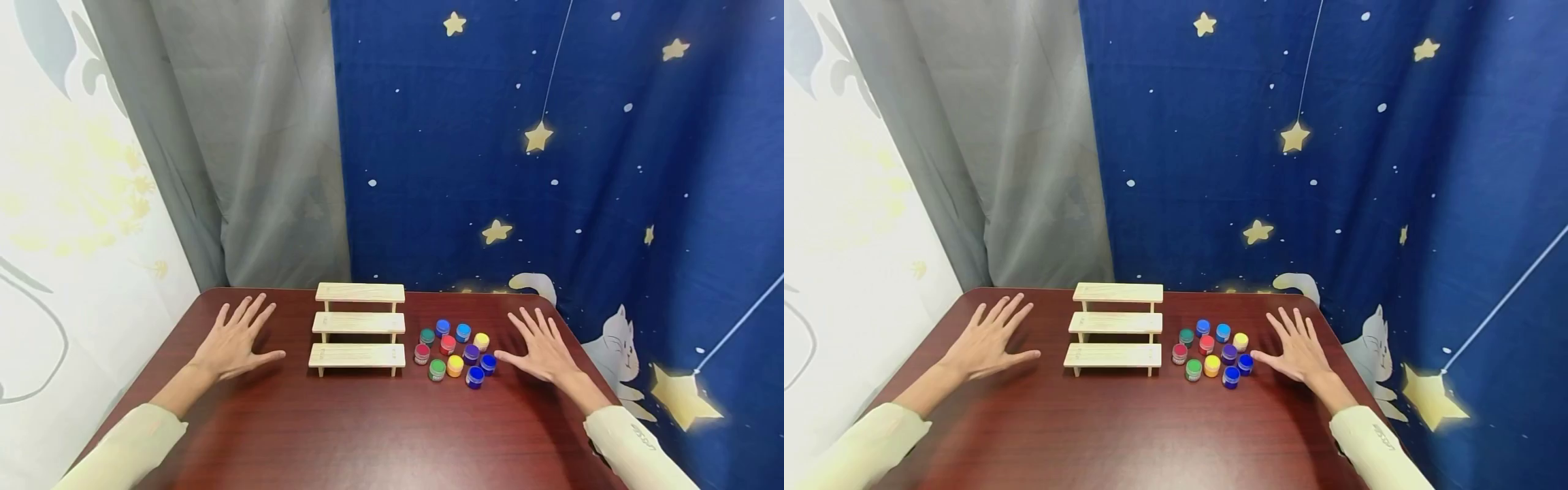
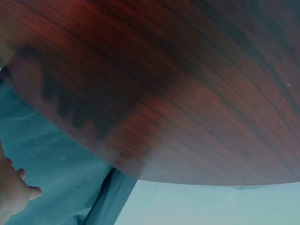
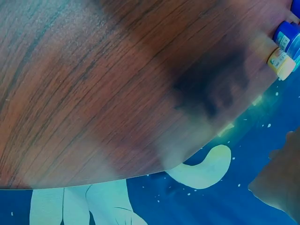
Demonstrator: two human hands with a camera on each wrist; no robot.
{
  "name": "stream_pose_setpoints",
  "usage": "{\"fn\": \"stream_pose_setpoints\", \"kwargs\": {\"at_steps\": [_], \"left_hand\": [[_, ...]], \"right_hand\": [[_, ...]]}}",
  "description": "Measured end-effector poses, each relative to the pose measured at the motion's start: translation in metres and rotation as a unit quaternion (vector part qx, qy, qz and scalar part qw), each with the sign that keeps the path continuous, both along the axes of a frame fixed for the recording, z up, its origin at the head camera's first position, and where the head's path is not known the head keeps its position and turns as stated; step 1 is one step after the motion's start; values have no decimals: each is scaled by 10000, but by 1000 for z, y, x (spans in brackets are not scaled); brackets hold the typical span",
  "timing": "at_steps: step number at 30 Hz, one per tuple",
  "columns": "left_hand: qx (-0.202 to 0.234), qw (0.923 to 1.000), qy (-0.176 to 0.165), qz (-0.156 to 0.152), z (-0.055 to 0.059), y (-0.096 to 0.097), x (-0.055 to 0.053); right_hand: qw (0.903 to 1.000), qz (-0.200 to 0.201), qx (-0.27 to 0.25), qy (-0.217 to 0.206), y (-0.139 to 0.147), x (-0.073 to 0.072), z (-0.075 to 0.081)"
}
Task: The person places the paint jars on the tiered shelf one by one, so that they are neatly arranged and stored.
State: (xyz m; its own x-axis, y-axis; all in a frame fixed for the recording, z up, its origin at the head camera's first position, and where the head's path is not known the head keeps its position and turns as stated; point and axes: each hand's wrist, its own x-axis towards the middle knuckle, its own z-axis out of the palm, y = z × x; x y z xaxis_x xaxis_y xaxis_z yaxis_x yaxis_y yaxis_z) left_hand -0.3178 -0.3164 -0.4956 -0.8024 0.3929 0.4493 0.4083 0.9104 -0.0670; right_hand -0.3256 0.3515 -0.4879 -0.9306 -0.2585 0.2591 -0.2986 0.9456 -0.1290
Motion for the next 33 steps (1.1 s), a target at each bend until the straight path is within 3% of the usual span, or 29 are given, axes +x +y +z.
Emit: {"fn": "stream_pose_setpoints", "kwargs": {"at_steps": [8,17,33], "left_hand": [[-17,9998,-184,-23,3,7,0],[-34,9998,-173,-133,6,19,2],[451,9963,-616,-382,6,38,1]], "right_hand": [[9998,106,-56,-161,-6,6,1],[9991,259,-228,-250,-13,12,3],[9953,604,-577,-486,-16,15,-4]]}}
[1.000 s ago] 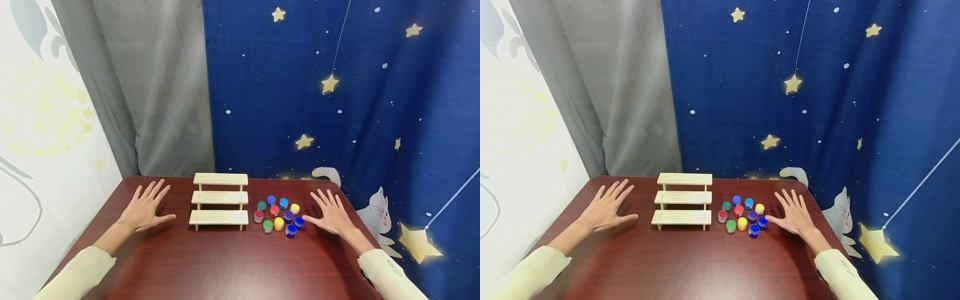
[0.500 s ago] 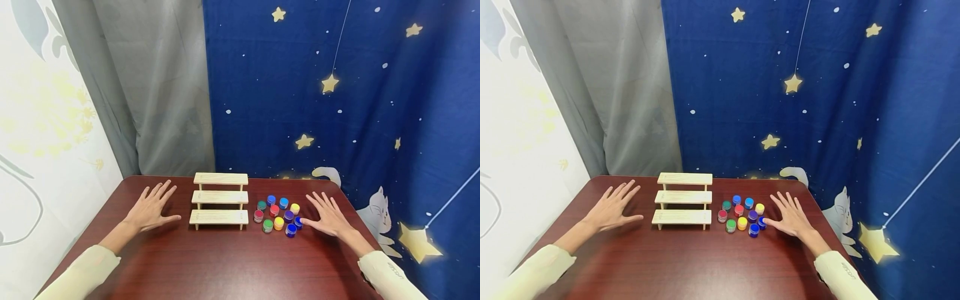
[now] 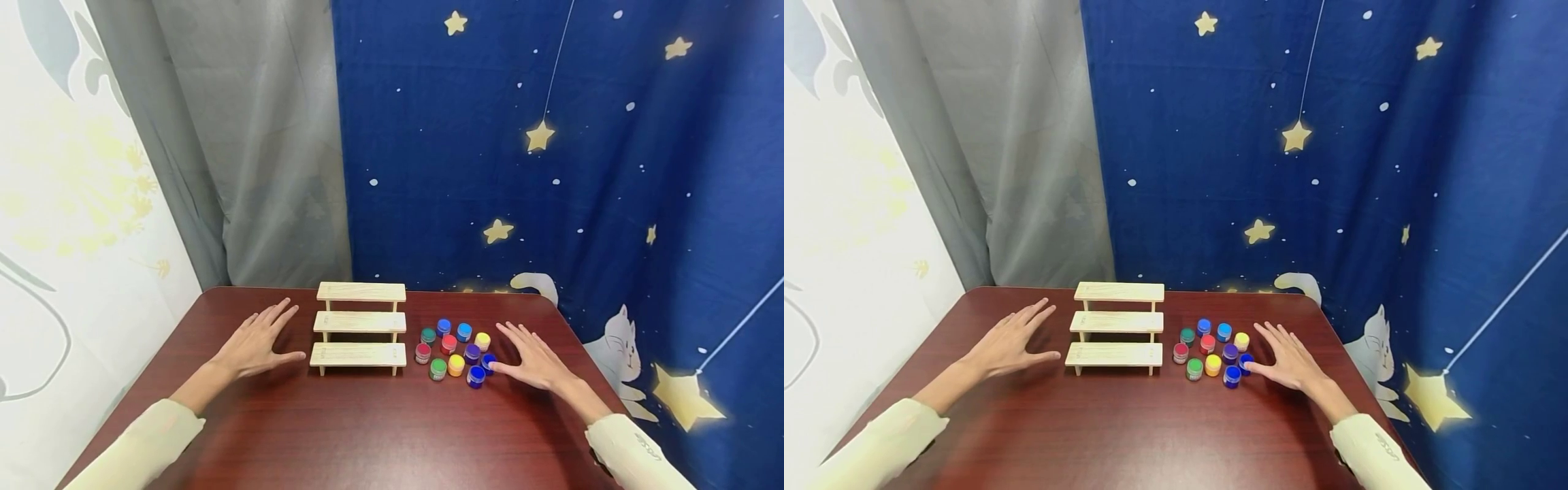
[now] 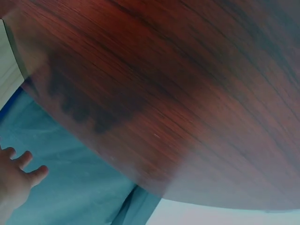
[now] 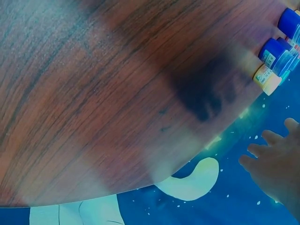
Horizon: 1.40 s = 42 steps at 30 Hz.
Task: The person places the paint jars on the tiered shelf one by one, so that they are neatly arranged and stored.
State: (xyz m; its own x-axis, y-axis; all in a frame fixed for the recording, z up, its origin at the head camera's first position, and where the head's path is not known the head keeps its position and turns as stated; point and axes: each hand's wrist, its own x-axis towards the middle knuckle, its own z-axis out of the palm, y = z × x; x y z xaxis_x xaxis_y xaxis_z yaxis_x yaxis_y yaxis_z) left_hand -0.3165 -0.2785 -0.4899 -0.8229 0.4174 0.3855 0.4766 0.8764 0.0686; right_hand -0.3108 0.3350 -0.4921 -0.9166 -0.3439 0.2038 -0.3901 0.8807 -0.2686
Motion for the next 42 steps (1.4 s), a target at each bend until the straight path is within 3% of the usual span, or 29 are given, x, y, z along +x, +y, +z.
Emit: {"fn": "stream_pose_setpoints", "kwargs": {"at_steps": [7,16,29,42], "left_hand": [[285,9991,-302,-67,2,7,0],[684,9931,-942,132,0,15,2],[1064,9819,-1541,273,-2,23,5],[1605,9658,-2032,-102,-5,26,6]], "right_hand": [[9996,77,-150,-225,1,2,-2],[9982,40,-331,-508,0,7,-1],[9926,631,-807,-651,0,6,-8],[9865,921,-1052,-856,-3,5,-11]]}}
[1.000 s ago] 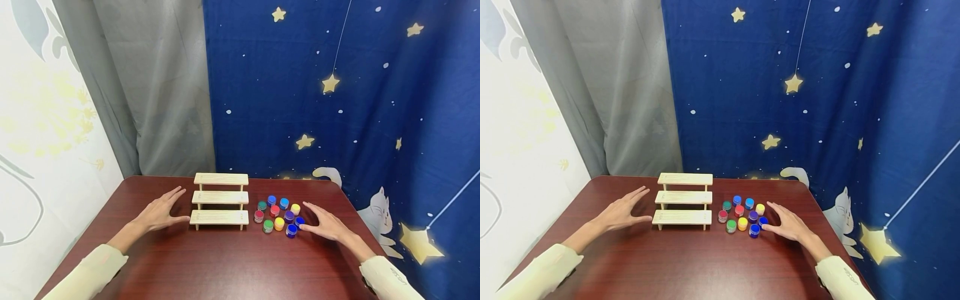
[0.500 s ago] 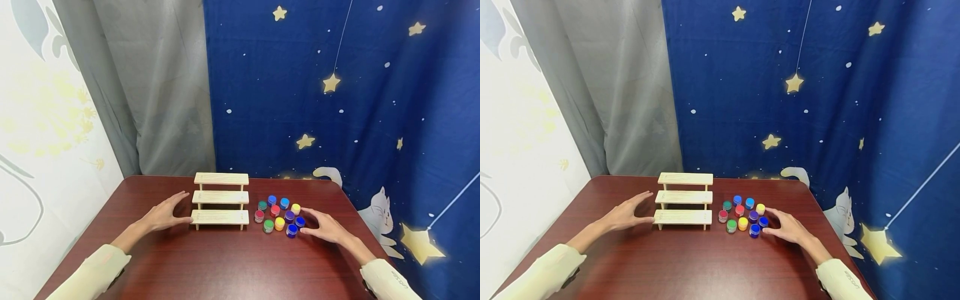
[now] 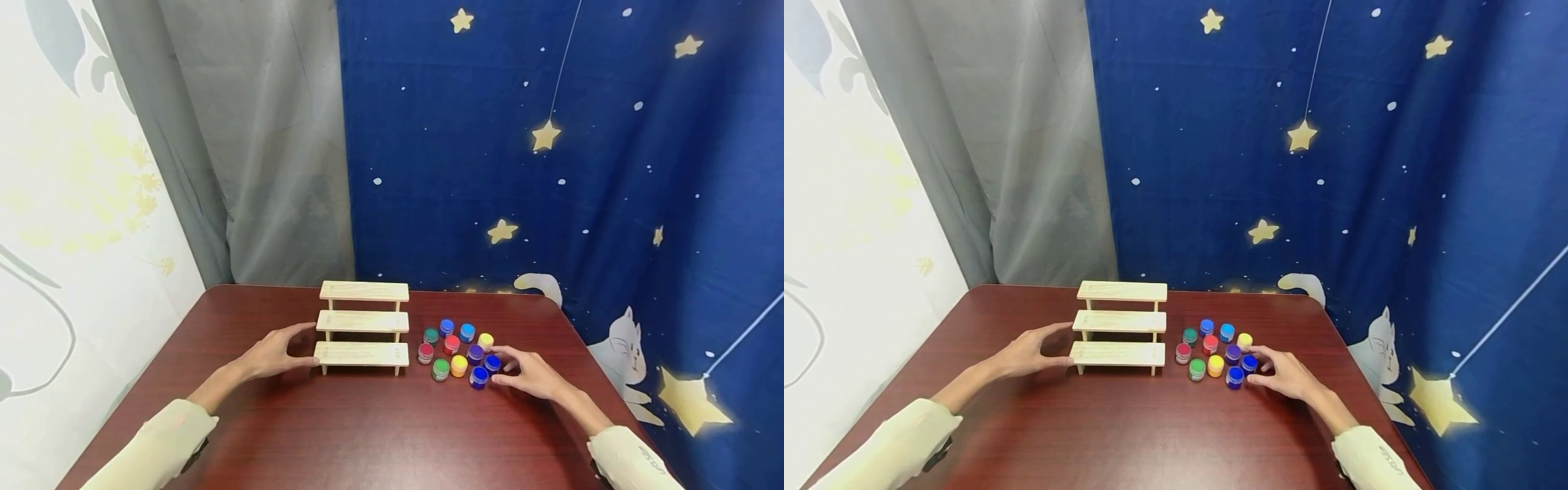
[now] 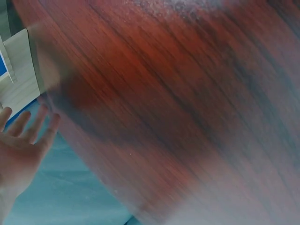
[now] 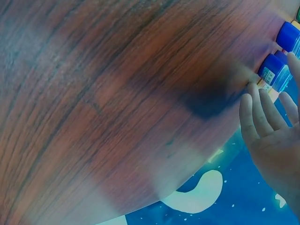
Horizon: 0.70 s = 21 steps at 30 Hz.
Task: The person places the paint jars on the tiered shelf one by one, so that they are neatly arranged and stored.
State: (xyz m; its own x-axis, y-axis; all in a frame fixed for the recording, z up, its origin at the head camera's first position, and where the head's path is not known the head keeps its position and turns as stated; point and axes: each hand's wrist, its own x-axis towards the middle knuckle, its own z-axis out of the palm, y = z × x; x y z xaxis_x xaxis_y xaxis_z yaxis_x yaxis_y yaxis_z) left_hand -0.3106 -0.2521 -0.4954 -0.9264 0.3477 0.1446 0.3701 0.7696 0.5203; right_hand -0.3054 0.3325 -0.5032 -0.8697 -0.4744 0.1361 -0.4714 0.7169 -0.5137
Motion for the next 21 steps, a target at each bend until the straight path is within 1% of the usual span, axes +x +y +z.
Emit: {"fn": "stream_pose_setpoints", "kwargs": {"at_steps": [3,7,11,14,18,21], "left_hand": [[114,9999,-82,-77,-1,1,-1],[248,9994,-61,-216,-3,1,-2],[422,9983,-179,-348,-4,3,-2],[557,9973,-286,-387,-4,4,-1],[671,9961,-288,-503,-5,5,-2],[733,9948,-367,-609,-6,5,-2]], "right_hand": [[9999,87,-73,24,0,0,0],[9995,212,-249,23,0,0,0],[9991,290,-320,40,-1,0,0],[9991,265,-340,-10,-1,-1,0],[9989,197,-394,-139,-1,-3,-1],[9986,148,-460,-226,-1,-4,-2]]}}
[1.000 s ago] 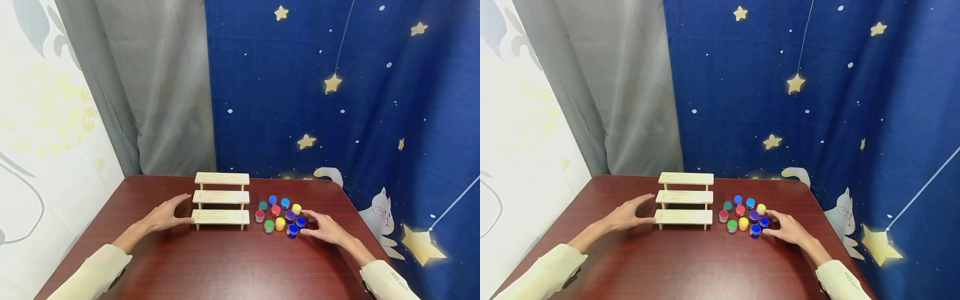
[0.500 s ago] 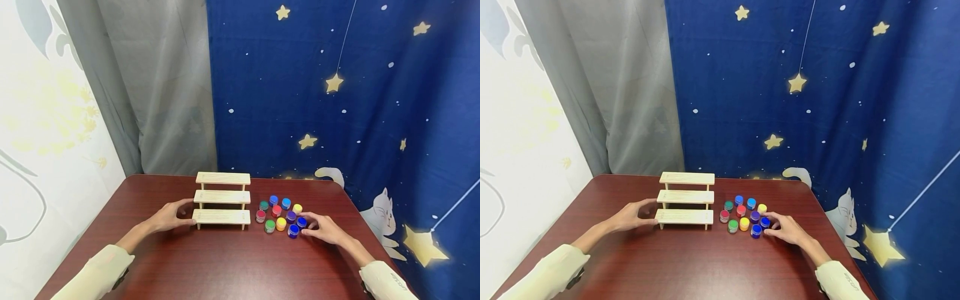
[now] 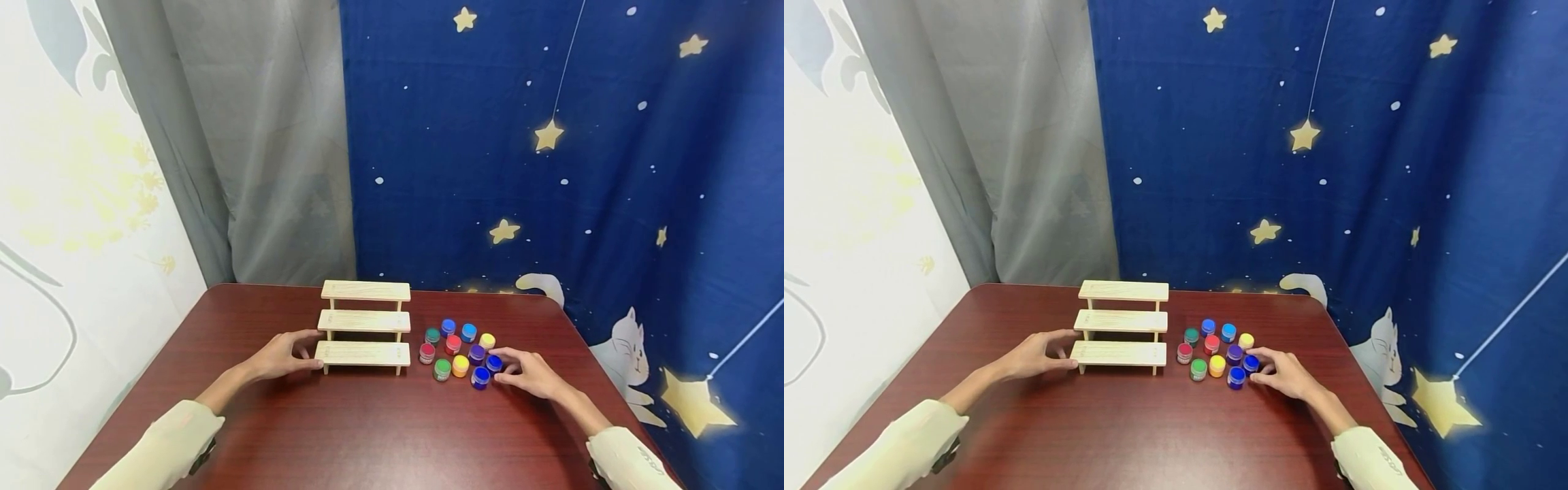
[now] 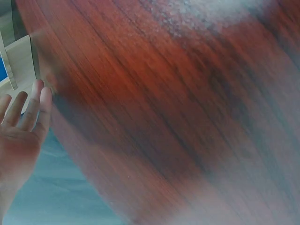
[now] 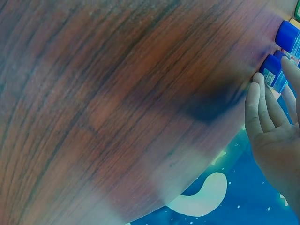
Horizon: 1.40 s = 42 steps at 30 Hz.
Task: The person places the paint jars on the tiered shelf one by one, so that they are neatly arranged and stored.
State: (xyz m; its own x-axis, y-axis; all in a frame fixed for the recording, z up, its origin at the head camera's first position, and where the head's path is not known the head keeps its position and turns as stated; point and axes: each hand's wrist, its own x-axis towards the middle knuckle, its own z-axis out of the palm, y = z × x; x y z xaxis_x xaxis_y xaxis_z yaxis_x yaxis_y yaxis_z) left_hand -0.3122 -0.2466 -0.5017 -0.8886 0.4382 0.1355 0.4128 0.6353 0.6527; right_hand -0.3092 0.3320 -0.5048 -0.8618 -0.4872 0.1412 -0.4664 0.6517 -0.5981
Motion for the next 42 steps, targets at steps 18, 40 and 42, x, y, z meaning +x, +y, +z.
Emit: {"fn": "stream_pose_setpoints", "kwargs": {"at_steps": [18,40,42], "left_hand": [[232,9992,-323,-54,-5,6,0],[251,9995,-189,-83,-10,5,-2],[237,9996,-119,-105,-10,5,-3]], "right_hand": [[9989,-263,-327,-220,1,2,-4],[9982,-362,-432,-222,3,0,9],[9982,-367,-439,-194,2,-2,12]]}}
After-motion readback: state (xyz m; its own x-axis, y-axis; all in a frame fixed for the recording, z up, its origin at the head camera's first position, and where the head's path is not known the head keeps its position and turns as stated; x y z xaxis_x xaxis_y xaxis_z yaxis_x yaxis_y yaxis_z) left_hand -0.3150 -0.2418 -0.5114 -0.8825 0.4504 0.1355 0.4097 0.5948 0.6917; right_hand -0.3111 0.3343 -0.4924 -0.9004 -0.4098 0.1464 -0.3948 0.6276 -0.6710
